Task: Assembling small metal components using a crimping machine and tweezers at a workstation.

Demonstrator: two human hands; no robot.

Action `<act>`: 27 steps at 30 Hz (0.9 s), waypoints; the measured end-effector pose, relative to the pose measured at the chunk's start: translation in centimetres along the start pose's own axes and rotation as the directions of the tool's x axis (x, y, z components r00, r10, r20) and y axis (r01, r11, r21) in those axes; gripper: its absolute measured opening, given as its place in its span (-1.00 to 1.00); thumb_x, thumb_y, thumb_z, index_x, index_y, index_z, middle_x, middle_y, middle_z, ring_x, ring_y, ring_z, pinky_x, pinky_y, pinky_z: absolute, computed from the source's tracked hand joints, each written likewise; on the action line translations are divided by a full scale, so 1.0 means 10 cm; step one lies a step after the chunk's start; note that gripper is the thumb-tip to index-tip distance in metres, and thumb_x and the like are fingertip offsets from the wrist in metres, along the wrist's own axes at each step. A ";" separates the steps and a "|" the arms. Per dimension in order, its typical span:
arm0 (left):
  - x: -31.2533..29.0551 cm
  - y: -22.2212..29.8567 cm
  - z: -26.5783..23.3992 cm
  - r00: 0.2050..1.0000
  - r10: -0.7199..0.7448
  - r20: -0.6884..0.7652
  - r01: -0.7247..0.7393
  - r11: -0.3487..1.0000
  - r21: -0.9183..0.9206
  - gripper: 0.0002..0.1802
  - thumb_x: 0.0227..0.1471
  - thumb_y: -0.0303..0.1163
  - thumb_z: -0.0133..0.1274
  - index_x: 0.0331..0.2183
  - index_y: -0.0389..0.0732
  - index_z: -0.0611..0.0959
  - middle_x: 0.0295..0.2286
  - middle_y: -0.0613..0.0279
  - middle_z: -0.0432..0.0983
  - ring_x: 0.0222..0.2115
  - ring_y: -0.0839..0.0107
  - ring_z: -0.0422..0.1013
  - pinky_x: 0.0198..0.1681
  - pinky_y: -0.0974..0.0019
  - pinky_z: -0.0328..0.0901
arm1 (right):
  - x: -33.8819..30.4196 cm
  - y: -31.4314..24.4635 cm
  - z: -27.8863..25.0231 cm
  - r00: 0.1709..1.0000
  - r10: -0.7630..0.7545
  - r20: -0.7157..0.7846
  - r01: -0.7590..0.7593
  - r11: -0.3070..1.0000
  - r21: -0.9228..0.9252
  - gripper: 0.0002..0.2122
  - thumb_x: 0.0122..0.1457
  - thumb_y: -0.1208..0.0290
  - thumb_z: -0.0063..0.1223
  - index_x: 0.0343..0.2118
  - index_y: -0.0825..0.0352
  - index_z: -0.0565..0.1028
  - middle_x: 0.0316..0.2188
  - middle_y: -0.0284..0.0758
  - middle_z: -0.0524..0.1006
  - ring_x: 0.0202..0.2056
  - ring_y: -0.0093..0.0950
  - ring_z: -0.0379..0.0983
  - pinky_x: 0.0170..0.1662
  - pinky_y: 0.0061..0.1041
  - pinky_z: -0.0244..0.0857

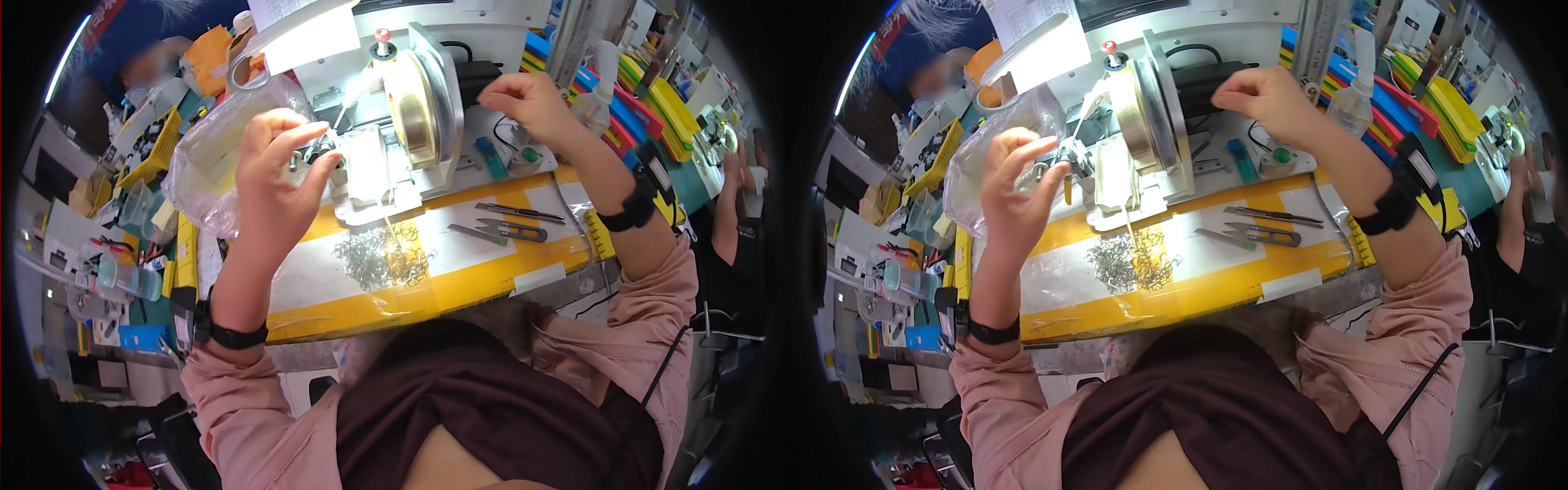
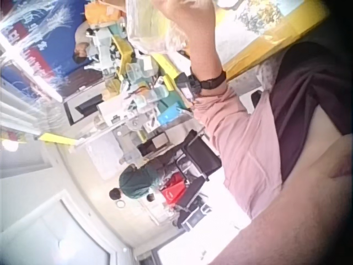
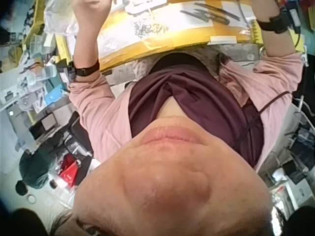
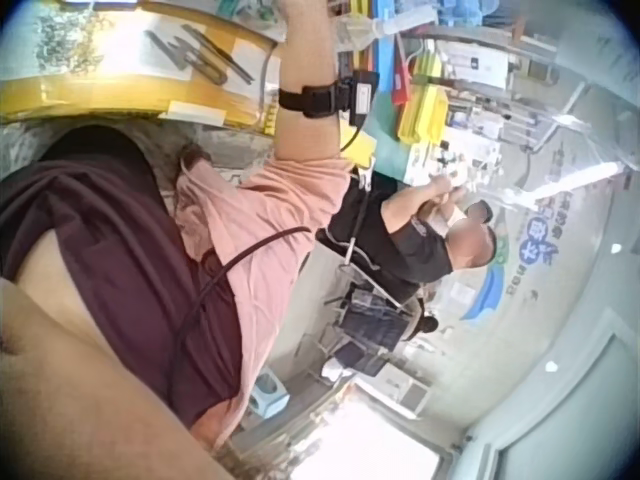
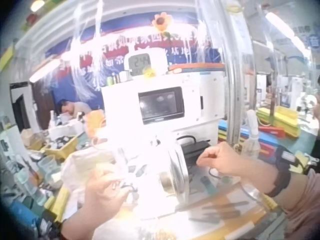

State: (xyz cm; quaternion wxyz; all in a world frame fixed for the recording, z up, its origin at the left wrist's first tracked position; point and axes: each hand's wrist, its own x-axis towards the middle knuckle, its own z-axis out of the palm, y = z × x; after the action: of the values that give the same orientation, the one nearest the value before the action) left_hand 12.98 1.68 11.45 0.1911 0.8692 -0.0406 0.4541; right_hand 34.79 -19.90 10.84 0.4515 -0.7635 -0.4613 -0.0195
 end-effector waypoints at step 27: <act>-0.14 -0.27 -0.06 0.990 -0.113 0.080 0.099 0.982 0.158 -0.92 -0.23 -0.47 0.06 -0.63 -0.20 0.49 -0.39 0.21 0.29 -0.27 0.25 0.16 -0.21 0.35 0.07 | 0.14 -0.07 -0.11 0.992 -0.125 0.026 0.125 0.992 0.016 -0.87 0.01 0.42 0.03 -0.44 0.37 0.52 -0.55 -0.44 0.50 -0.51 -0.72 0.34 -0.41 -0.74 0.22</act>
State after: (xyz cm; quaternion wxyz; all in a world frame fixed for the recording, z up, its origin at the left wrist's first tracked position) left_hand 12.41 4.26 9.85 0.1453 0.9016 0.0325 0.4062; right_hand 35.51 -19.61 12.55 0.4485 -0.7301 -0.5144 -0.0344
